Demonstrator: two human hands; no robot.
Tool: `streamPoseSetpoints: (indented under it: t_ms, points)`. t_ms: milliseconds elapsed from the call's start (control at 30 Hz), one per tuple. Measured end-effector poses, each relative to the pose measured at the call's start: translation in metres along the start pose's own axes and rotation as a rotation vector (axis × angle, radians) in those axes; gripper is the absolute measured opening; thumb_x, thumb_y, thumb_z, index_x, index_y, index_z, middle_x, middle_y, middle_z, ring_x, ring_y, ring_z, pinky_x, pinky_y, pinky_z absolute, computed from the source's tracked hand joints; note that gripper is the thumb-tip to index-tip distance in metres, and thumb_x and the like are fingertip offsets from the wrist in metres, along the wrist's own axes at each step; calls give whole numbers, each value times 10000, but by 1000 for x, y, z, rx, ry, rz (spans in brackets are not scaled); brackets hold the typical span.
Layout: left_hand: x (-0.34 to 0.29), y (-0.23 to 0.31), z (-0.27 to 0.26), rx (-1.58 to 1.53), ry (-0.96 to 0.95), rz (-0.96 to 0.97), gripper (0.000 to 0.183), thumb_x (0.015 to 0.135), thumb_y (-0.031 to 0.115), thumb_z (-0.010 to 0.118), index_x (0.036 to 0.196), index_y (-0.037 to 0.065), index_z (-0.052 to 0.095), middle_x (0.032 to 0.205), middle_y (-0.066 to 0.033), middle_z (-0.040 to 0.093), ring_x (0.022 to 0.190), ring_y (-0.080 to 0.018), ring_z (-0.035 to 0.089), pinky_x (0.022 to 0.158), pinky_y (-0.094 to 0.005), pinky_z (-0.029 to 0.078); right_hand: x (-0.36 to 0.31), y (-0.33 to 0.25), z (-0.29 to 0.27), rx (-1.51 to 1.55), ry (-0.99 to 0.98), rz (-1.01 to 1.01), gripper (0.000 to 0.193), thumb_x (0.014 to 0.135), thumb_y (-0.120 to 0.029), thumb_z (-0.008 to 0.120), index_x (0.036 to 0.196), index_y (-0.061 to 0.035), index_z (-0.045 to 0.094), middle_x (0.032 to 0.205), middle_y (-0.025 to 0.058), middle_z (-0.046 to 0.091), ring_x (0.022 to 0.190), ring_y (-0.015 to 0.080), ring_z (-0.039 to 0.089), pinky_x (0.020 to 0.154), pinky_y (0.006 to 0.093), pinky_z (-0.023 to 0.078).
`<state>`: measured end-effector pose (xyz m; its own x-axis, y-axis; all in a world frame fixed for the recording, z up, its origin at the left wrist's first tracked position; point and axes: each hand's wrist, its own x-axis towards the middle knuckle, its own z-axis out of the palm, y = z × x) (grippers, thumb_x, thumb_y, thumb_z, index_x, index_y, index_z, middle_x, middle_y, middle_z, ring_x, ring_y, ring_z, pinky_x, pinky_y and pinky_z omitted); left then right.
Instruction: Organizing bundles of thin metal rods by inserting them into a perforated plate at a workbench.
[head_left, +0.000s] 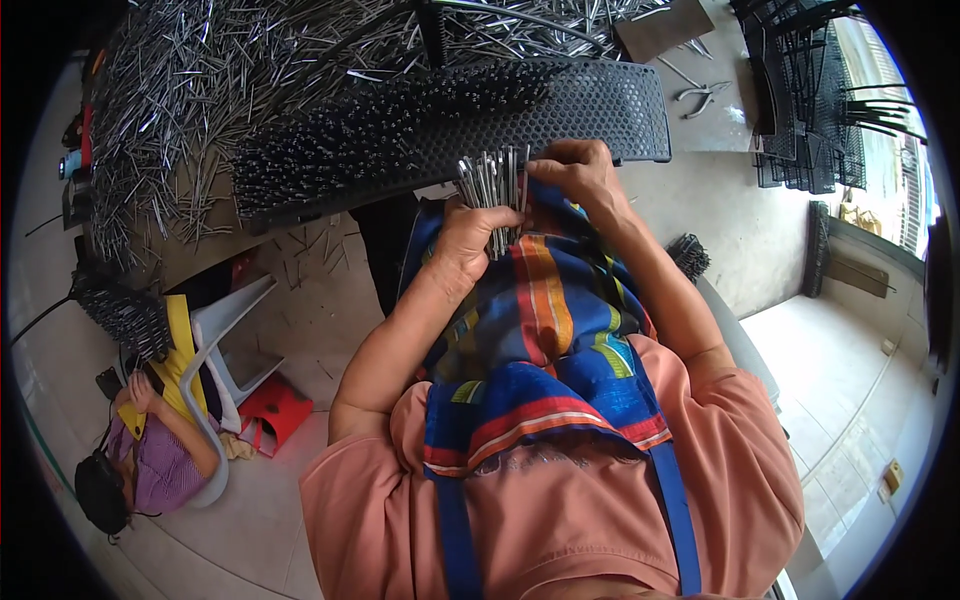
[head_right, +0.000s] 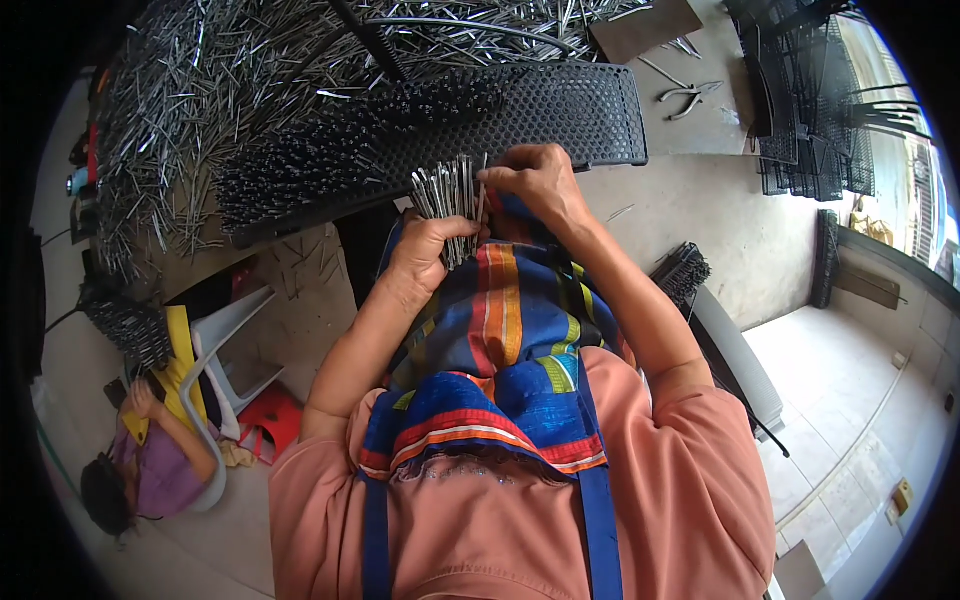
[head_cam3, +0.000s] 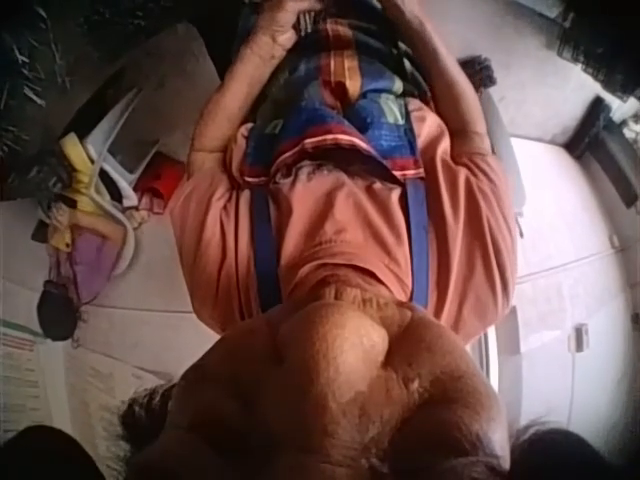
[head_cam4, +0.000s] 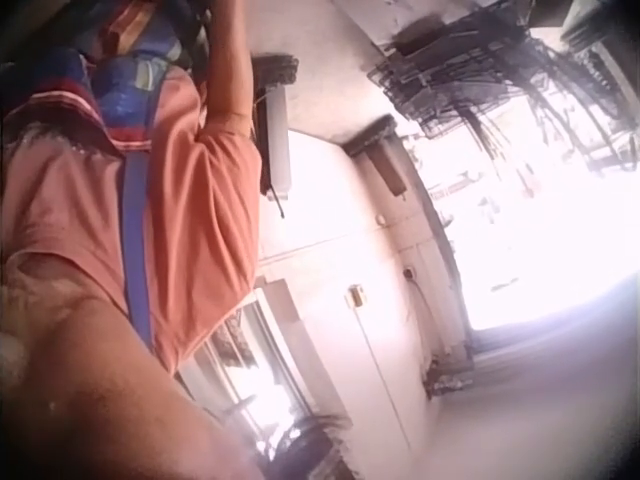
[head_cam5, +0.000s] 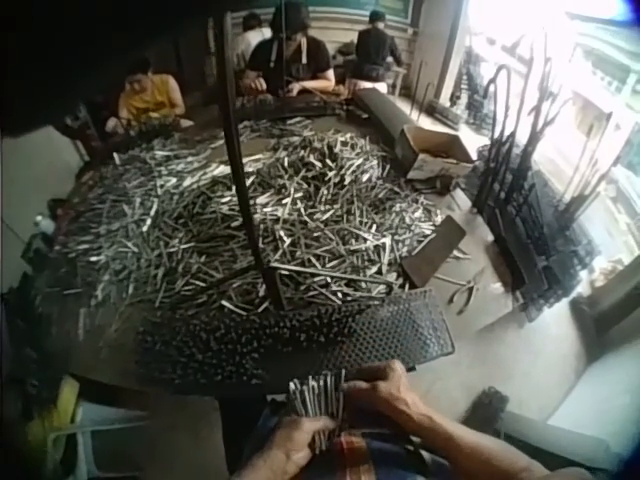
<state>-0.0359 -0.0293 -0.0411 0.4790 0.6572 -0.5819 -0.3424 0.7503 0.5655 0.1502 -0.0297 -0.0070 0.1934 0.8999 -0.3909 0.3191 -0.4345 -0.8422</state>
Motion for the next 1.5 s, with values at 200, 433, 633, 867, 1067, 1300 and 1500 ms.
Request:
streamPoseSetpoints:
  t_ms: [200, 433, 633, 867, 1067, 1300, 1500]
  points:
    - [-11, 7, 11, 92, -70, -92, 441, 674, -147, 632, 1085, 12, 660, 958, -75, 699, 850, -202, 687, 811, -320, 570, -8, 9, -5, 284, -104, 77, 413, 737, -166, 772, 1105, -7, 673, 892, 56, 686, 761, 135, 625, 697, 282, 490]
    - [-22, 25, 10, 146, -294, -351, 423, 667, -105, 665, 1077, -3, 639, 921, -102, 689, 819, -229, 692, 729, -349, 592, -30, -13, -15, -848, -168, -1046, 735, 681, -305, 731, 1367, -145, 521, 1448, 113, 459, 1351, 304, 420, 1076, 516, 302]
    - [-20, 29, 12, 48, -501, -583, 432, 841, 131, 685, 1204, -52, 539, 960, -256, 677, 885, -342, 707, 786, -451, 599, -25, 28, 0, -763, -361, -1097, 372, 707, -267, 652, 1021, -71, 614, 1074, 101, 619, 985, 308, 631, 799, 415, 505]
    - [-21, 34, -57, -239, -500, -279, 575, 934, 480, 561, 1286, 26, 533, 1168, -239, 640, 924, -307, 697, 836, -408, 572, -39, 35, 27, 322, -354, -154, 226, 641, -12, 708, 860, 6, 659, 737, 57, 665, 637, 119, 597, 573, 285, 481]
    - [-30, 11, -3, 223, -167, 126, 722, 667, -25, 789, 1329, 16, 502, 1187, -110, 642, 1079, -176, 614, 966, -321, 483, -42, 32, 44, 572, -553, 105, 224, 645, 44, 713, 852, -20, 658, 718, 15, 634, 601, 94, 574, 514, 241, 440]
    - [-14, -15, 8, -170, 31, 139, 387, 725, -95, 680, 1093, -34, 578, 883, -133, 687, 847, -254, 694, 817, -372, 570, -44, 9, 49, 571, -614, 478, 288, 714, -56, 733, 972, -39, 608, 669, 93, 620, 522, 203, 611, 469, 327, 496]
    - [-9, -6, 10, -305, 248, 253, 341, 765, -89, 641, 1086, -9, 553, 902, -136, 659, 820, -242, 679, 793, -374, 578, -47, 46, 42, 846, -473, 610, 471, 905, -482, 591, 1150, -81, 570, 971, 92, 659, 815, 226, 671, 722, 374, 559]
